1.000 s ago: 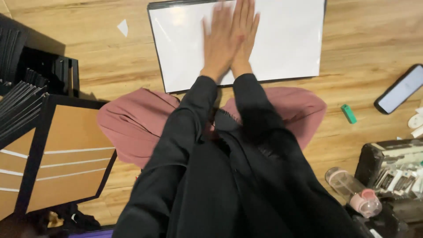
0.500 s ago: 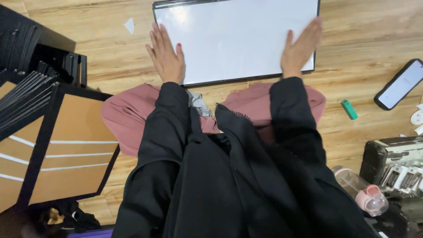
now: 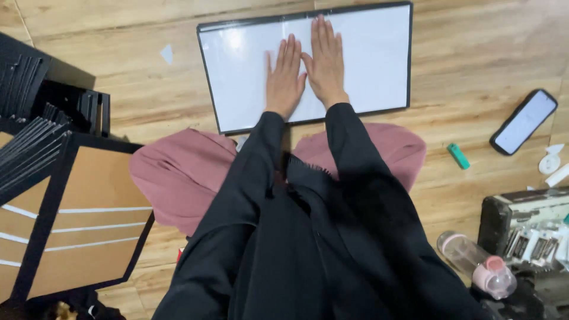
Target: Assembling book covers by aligning and adhering white sheets onto black frames and smoothing them out.
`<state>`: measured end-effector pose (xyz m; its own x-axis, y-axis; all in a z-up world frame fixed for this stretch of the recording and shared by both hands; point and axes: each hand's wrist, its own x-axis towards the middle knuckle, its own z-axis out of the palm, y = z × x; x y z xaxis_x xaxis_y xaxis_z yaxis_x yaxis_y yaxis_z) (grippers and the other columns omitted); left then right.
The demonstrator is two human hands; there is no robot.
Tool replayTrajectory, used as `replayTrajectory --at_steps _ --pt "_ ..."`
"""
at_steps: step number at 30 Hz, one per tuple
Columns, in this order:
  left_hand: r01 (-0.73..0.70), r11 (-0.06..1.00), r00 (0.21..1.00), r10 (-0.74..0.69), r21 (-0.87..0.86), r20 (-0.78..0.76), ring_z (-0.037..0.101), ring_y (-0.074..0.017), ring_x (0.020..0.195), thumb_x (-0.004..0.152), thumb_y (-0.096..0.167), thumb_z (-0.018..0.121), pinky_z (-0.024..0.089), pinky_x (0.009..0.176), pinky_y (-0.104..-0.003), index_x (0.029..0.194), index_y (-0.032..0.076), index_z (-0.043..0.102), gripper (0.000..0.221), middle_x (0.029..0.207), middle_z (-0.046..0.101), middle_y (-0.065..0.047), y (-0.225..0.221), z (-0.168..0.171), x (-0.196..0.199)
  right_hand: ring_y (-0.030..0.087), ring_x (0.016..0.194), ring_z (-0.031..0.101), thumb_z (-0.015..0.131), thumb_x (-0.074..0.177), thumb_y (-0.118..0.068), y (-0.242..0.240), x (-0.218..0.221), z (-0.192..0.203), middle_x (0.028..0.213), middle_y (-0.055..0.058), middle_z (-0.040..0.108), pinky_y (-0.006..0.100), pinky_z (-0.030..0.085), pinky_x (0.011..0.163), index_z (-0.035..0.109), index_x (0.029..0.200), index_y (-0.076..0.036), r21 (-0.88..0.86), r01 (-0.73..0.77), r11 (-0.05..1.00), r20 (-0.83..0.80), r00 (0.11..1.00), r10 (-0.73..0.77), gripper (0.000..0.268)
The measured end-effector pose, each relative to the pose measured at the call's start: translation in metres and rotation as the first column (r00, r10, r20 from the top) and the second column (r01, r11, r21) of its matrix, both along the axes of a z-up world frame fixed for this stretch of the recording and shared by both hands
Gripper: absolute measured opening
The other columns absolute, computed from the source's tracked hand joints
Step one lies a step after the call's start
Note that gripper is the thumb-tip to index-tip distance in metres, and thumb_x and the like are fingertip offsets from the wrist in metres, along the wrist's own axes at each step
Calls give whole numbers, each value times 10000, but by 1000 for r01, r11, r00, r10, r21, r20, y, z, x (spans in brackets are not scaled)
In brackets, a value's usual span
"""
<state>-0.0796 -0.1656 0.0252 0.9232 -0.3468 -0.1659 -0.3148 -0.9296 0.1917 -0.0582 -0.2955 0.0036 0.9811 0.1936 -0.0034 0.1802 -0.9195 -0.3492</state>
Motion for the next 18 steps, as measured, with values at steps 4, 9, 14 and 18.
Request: replayTrajectory --at_steps 4,9,14,18 --pt "-3 988 999 10 -152 41 135 -252 1375 917 358 529 102 1098 -513 1421 77 160 685 1482 145 -91 39 5 16 259 1391 140 483 989 -413 -55 14 -25 1486 131 145 456 86 1128 143 1424 -33 92 -50 994 72 996 44 669" --pt "-238 971 970 238 0 -52 12 -249 1373 994 358 402 17 1116 -442 1441 83 93 609 1486 40 -94 78 21 17 277 1407 109 467 1041 -237 -143 3 -6 1499 113 61 444 149 1139 70 1444 -60 -15 213 977 19 977 -213 593" --pt "-387 919 920 391 76 -43 23 -233 1383 999 413 362 -27 1084 -487 1430 41 54 646 1496 47 -118 112 16 15 331 1388 47 383 1035 -303 -145 3 17 1499 145 61 478 8 1112 52 1428 -50 -106 327 939 -104 935 -338 573" --pt "-556 799 824 566 231 24 32 -253 1351 989 433 430 34 1047 -592 1405 -19 94 701 1475 97 -167 103 26 8 308 1343 47 482 1042 -468 -123 -2 34 1463 185 100 500 4 1066 132 1398 59 -392 619 681 -41 727 -685 726"
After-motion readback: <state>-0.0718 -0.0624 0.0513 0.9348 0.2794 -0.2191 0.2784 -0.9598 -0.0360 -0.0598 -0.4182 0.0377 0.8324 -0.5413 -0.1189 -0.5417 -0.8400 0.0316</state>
